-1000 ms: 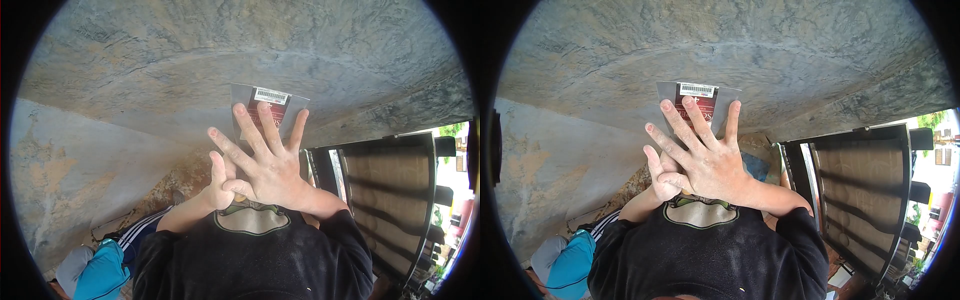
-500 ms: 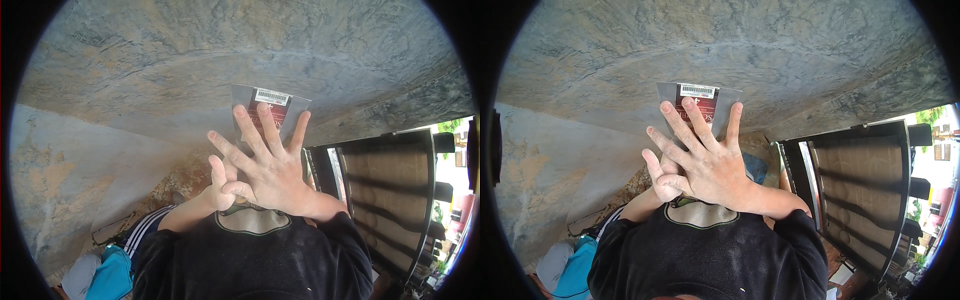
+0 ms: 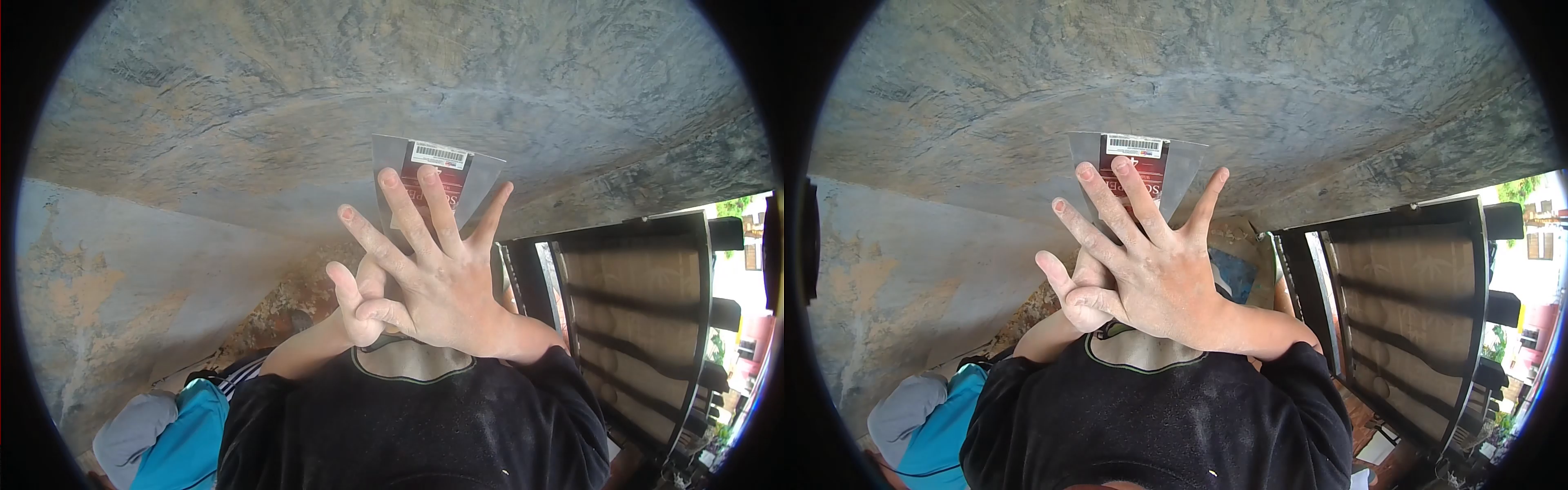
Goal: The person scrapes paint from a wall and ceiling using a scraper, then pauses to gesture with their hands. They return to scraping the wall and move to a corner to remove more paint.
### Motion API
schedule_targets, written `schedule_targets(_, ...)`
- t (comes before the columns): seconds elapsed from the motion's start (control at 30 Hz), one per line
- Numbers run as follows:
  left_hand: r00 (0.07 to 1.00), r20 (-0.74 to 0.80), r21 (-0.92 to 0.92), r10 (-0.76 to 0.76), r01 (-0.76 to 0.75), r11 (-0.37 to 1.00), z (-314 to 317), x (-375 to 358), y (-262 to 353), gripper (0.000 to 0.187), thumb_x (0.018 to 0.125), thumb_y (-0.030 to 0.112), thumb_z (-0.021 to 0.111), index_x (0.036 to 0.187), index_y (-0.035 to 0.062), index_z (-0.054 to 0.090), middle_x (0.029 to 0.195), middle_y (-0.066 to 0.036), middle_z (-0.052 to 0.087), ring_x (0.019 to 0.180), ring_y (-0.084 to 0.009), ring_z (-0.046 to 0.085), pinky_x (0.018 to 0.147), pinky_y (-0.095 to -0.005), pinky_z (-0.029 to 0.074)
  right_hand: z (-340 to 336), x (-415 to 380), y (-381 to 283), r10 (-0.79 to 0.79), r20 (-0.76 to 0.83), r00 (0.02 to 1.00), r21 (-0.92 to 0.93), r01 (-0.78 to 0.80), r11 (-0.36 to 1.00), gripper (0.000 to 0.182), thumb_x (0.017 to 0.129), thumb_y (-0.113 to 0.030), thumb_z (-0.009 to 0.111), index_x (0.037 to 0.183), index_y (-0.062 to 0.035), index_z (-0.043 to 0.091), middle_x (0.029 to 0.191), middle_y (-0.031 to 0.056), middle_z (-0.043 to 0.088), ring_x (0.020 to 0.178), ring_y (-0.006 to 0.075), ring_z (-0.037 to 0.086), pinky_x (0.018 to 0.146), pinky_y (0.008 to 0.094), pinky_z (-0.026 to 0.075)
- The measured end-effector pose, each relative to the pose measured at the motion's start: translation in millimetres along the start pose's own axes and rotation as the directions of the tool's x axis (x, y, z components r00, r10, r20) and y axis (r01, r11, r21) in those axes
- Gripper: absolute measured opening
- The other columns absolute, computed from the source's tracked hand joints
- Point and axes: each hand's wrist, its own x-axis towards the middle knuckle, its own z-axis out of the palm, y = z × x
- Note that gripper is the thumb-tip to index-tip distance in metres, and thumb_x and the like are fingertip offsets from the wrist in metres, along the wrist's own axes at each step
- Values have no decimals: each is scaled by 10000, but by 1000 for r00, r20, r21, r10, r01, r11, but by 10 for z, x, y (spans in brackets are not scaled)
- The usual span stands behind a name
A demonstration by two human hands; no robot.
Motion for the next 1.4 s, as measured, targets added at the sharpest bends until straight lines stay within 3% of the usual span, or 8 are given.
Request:
schedule_targets(0.27, 995, -88, 2, 45, -45, 999, 66, 171, -29, 825, 952, 644, 26, 1517, 44, 30, 1534, -200, 205, 1405, -278, 289, 1123, -411, 301, -71, 43, 51, -46, 150, 988, -57, 55, 997, 960, 739, -877, 87, 1399, -305, 485, 1541, 114, 293, 1452, 356, 158, 1018, 754, -125)
schedule_targets(0.5, 972, -210, -120, 103, -130, 984, 50, 354, -114, 665, 1017, 537, 143, 1481, 62, 181, 1432, -168, 360, 1242, -241, 486, 955, -359, 466, 177, 61, 276, -119, 134, 984, 82, 109, 991, 819, 841, -746, 381, 1440, -190, 427, 1520, 186, 299, 1455, 328, 174, 1027, 765, 15)
schedule_targets(0.57, 903, -429, 77, 17, 18, 997, -110, 347, -111, 476, 1043, 435, 278, 1326, 59, 350, 1140, -108, 531, 912, -149, 588, 657, -246, 496, 578, -137, 407, 114, -345, 932, 572, 112, 813, 822, 852, -537, 615, 1482, -114, 298, 1455, 247, 348, 1428, 336, 233, 1098, 644, 161)
schedule_targets(0.77, 944, -246, 341, 222, -130, 931, -302, 282, -283, 421, 1049, 369, 317, 1177, 0, 472, 918, -78, 579, 840, -150, 565, 768, -307, 474, 814, -803, 725, 64, 622, 780, 783, -618, -74, 605, 929, -359, 608, 1351, 22, 401, 1235, 111, 534, 1160, 203, 509, 1031, 339, 364)
schedule_targets(0.93, 971, -234, 564, 51, 93, 820, -467, 352, -496, 347, 1025, 281, 460, 1265, 31, 465, 1085, -61, 597, 963, -89, 560, 818, -281, 469, 822, -891, 937, 6, 637, 771, 738, -607, -294, 431, 1004, -418, 444, 1055, 1, 529, 834, 103, 597, 639, 180, 571, 693, 330, 494)
schedule_targets(1.23, 717, -691, -61, -88, 63, 996, -651, 534, -1072, 400, 1008, 237, 472, 1339, 49, 347, 1143, -130, 512, 1021, -203, 533, 870, -346, 440, 538, -968, 1610, 188, 759, 623, 619, -781, 86, 208, 993, -120, 453, 1180, -31, 435, 758, 42, 477, 476, 62, 396, 409, 210, 298)
schedule_targets(1.3, 502, -523, 814, 689, 54, 578, -557, 665, -1285, 436, 968, 217, 521, 1338, 60, 353, 1239, -162, 443, 1106, -228, 485, 889, -377, 438, 534, -976, 1668, 235, 781, 578, 569, -815, 111, 282, 985, -96, 453, 1254, -23, 410, 756, 38, 477, 469, 55, 385, 413, 214, 290)
schedule_targets(1.4, 498, 5, 984, 867, -156, 84, -474, 830, -1222, 490, 855, 203, 636, 1285, 69, 444, 1297, -170, 413, 1203, -285, 449, 1009, -491, 374, 542, -947, 1595, 257, 751, 608, 601, -791, 112, 325, 978, -102, 434, 1291, -25, 389, 706, 20, 463, 456, 66, 367, 404, 214, 273)
